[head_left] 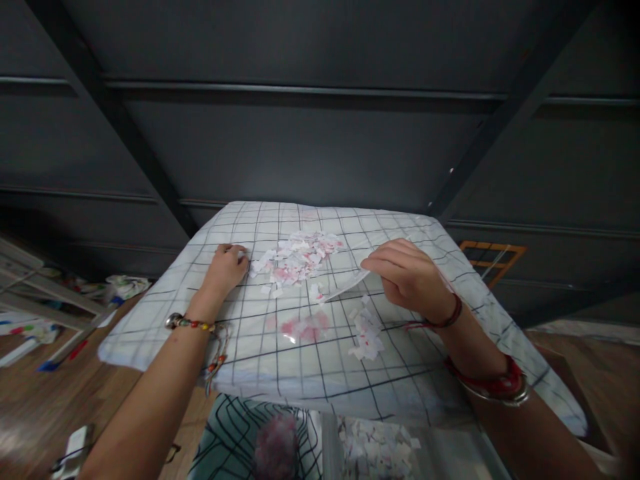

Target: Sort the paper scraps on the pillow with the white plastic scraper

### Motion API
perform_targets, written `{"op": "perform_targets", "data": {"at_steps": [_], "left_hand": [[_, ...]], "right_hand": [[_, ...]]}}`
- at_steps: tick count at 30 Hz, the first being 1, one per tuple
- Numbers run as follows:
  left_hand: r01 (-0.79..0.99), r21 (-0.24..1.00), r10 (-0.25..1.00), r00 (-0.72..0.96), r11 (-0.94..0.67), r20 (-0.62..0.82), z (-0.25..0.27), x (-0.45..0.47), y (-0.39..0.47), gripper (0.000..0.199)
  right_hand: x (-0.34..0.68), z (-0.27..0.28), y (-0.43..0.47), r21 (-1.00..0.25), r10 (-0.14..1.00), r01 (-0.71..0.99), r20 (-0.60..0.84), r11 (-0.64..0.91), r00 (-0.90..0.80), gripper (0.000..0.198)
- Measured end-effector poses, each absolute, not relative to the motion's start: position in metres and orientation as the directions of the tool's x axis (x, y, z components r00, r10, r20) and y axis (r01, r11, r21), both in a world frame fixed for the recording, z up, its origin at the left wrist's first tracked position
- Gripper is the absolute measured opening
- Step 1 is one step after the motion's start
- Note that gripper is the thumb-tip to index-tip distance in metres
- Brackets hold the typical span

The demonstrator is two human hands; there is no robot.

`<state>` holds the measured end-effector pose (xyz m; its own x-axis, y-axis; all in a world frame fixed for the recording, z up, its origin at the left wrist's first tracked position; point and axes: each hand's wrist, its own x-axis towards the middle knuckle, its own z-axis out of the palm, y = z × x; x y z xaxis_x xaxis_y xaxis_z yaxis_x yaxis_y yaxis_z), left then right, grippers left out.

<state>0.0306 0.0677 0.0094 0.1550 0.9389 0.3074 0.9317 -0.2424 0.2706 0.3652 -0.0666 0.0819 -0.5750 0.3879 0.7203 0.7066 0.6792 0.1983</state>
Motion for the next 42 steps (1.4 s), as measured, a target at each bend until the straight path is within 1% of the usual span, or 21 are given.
{"op": "perform_targets", "data": {"at_steps": [8, 12, 18, 22, 25, 28, 31, 37, 42], "left_hand": [[0.928, 0.282, 0.94, 0.152, -0.242, 0.306, 0.0107, 0.032, 0.0672, 0.041], [0.928, 0.288, 0.942, 0.146, -0.237, 0.302, 0.0094, 0.0314, 0.068, 0.04], [0.93, 0.264, 0.935, 0.17, -0.257, 0.311, 0.0084, 0.03, 0.0686, 0.041], [0.932, 0.256, 0.934, 0.172, -0.257, 0.312, 0.0079, 0.0294, 0.0693, 0.04], [0.933, 0.264, 0.938, 0.16, -0.246, 0.308, 0.0074, 0.0295, 0.0695, 0.041], [0.929, 0.274, 0.939, 0.163, -0.25, 0.304, 0.0073, 0.0299, 0.0689, 0.041], [0.928, 0.275, 0.938, 0.163, -0.251, 0.307, 0.0074, 0.03, 0.0685, 0.041], [0.931, 0.256, 0.933, 0.174, -0.261, 0.316, 0.0066, 0.0291, 0.0693, 0.041], [0.936, 0.237, 0.936, 0.183, -0.259, 0.3, 0.0075, 0.0295, 0.0688, 0.043]], "right_hand": [[0.3665, 0.0772, -0.0634, 0.206, 0.405, 0.769, 0.752, 0.606, -0.521, 0.036], [0.3656, 0.0783, -0.0636, 0.226, 0.392, 0.752, 0.742, 0.619, -0.545, 0.035], [0.3669, 0.077, -0.0628, 0.185, 0.425, 0.762, 0.737, 0.621, -0.526, 0.037], [0.3667, 0.0779, -0.0639, 0.179, 0.431, 0.744, 0.719, 0.644, -0.546, 0.035], [0.3658, 0.0802, -0.0655, 0.172, 0.423, 0.716, 0.706, 0.676, -0.569, 0.034], [0.3649, 0.0817, -0.0664, 0.174, 0.391, 0.698, 0.723, 0.695, -0.57, 0.034], [0.3648, 0.0813, -0.0656, 0.203, 0.371, 0.721, 0.748, 0.662, -0.551, 0.034], [0.3662, 0.0792, -0.0632, 0.241, 0.391, 0.751, 0.734, 0.615, -0.555, 0.034], [0.3679, 0.0788, -0.0628, 0.241, 0.393, 0.774, 0.75, 0.586, -0.531, 0.032]]}}
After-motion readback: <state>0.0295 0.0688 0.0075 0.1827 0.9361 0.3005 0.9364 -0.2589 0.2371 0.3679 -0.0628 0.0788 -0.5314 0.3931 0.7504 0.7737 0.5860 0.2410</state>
